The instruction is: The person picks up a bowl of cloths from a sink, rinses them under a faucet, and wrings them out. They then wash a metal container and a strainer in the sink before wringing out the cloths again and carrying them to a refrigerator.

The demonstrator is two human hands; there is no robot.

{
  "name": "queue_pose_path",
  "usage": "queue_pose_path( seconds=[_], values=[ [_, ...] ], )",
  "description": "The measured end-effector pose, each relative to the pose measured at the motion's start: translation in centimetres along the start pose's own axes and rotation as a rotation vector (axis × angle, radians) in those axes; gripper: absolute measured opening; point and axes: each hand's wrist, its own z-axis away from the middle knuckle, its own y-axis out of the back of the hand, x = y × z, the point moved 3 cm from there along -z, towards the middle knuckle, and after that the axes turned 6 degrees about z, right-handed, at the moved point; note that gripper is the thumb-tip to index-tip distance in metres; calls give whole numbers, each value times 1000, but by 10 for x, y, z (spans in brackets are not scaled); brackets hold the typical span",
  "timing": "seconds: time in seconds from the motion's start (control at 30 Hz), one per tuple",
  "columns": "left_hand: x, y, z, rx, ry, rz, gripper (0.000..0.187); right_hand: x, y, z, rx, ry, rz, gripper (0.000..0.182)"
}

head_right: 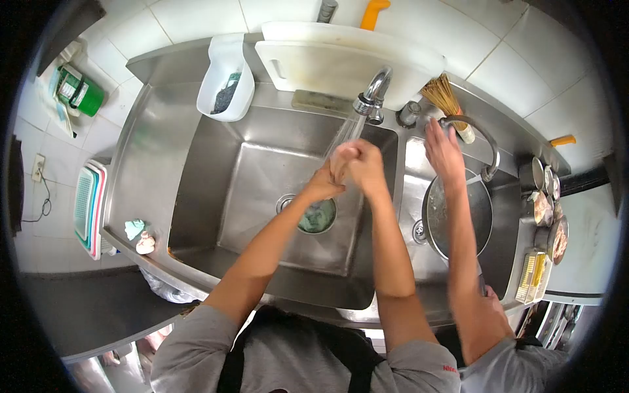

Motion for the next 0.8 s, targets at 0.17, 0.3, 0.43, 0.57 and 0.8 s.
queue_pose_path(
  seconds=[0.17,0.3,0.43,0.57,0.8],
  values=[
    [-16,6,-1,172,85,-27,64,92,31,20,610,-348,-343,21],
    [15,0,3,-56,-271,-57,53,111,-42,32,222,-927,-797,33],
    [12,8,5,-154,190,322,43,106,-82,10,49,-699,-1348,33],
    [-21,18,3,352,339,1107,37,92,-88,9,125,-527,-1067,29],
    [15,19,-13,-103,358,1075,30,62,-50,25,68,-531,-841,38]
  ],
)
